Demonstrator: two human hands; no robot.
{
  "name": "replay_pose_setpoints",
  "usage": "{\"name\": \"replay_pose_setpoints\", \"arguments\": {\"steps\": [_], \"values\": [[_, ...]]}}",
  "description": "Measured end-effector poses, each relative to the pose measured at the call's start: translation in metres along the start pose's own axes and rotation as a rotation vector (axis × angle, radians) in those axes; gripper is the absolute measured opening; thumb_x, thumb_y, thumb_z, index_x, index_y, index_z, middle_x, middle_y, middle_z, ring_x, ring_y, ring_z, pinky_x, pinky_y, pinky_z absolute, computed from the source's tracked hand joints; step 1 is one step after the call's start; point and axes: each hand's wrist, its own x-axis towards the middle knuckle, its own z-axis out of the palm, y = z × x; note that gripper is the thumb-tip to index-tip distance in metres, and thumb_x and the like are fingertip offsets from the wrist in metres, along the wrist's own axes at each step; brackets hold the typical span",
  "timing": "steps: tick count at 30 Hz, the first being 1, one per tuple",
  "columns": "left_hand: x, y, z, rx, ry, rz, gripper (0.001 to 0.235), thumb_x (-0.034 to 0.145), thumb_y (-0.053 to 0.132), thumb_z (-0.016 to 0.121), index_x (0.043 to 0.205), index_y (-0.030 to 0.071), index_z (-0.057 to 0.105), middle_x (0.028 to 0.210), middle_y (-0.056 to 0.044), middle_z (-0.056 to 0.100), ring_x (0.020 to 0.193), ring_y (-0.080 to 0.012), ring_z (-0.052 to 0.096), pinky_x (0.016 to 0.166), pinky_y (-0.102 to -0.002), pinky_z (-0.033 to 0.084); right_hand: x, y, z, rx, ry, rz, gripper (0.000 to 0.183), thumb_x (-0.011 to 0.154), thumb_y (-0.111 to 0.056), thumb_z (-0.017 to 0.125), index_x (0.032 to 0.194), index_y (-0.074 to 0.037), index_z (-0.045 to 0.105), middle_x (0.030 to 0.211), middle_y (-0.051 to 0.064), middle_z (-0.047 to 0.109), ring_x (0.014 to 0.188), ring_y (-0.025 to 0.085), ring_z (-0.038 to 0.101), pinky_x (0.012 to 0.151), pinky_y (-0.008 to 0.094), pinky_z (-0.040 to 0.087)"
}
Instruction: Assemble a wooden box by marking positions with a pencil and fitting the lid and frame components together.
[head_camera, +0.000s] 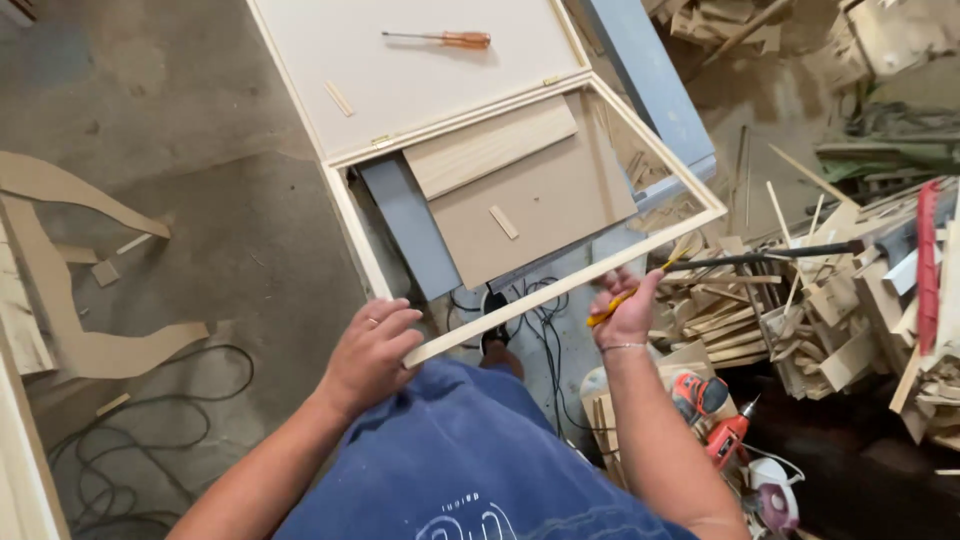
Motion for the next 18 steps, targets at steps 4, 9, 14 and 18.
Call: {"name": "replay_pose_setpoints", "arguments": {"steps": [4,9,14,18], "values": [[-0.048,-0.002,0.041,0.027,-0.121,0.039,0.038,0.056,0.034,0.089,0.084,0.017,0.068,0.110,-0.005,0.071,0.116,-0.0285,0.065,0.106,-0.049,0.047,-0.036,0.051,-0.020,-0.144,-0.002,0.043,0.070,0.100,-0.076,0.026,0.117,-0.018,0.062,0.102,0.012,0.075,0.036,0.009,0.039,0.038,0.026,0.042],[-0.060,-0.001,0.054,0.153,-0.292,-0.005,0.043,0.061,0.038,0.090,0.089,0.013,0.069,0.118,-0.006,0.065,0.126,-0.0288,0.057,0.113,-0.050,0.041,-0.026,0.100,-0.073,-0.543,0.044,0.075,0.050,0.103,-0.049,0.062,0.125,-0.005,0.055,0.104,0.022,0.068,0.037,0.011,0.044,0.033,0.027,0.045],[-0.072,0.007,0.064,0.217,-0.305,-0.076,0.055,0.064,0.049,0.087,0.104,0.018,0.066,0.133,-0.006,0.061,0.136,-0.0284,0.052,0.118,-0.049,0.036,-0.028,0.088,-0.102,-0.558,-0.045,0.075,0.038,0.102,-0.041,0.064,0.115,-0.005,0.063,0.083,0.017,0.066,0.035,0.012,0.043,0.031,0.028,0.045],[-0.047,0.026,0.066,0.171,-0.232,-0.138,0.062,0.073,0.062,0.078,0.119,0.022,0.064,0.133,-0.004,0.062,0.135,-0.0257,0.053,0.117,-0.048,0.037,-0.038,0.080,-0.114,-0.483,-0.149,0.122,0.034,0.100,-0.035,0.067,0.111,-0.002,0.068,0.074,0.016,0.067,0.037,0.014,0.046,0.034,0.030,0.048]]}}
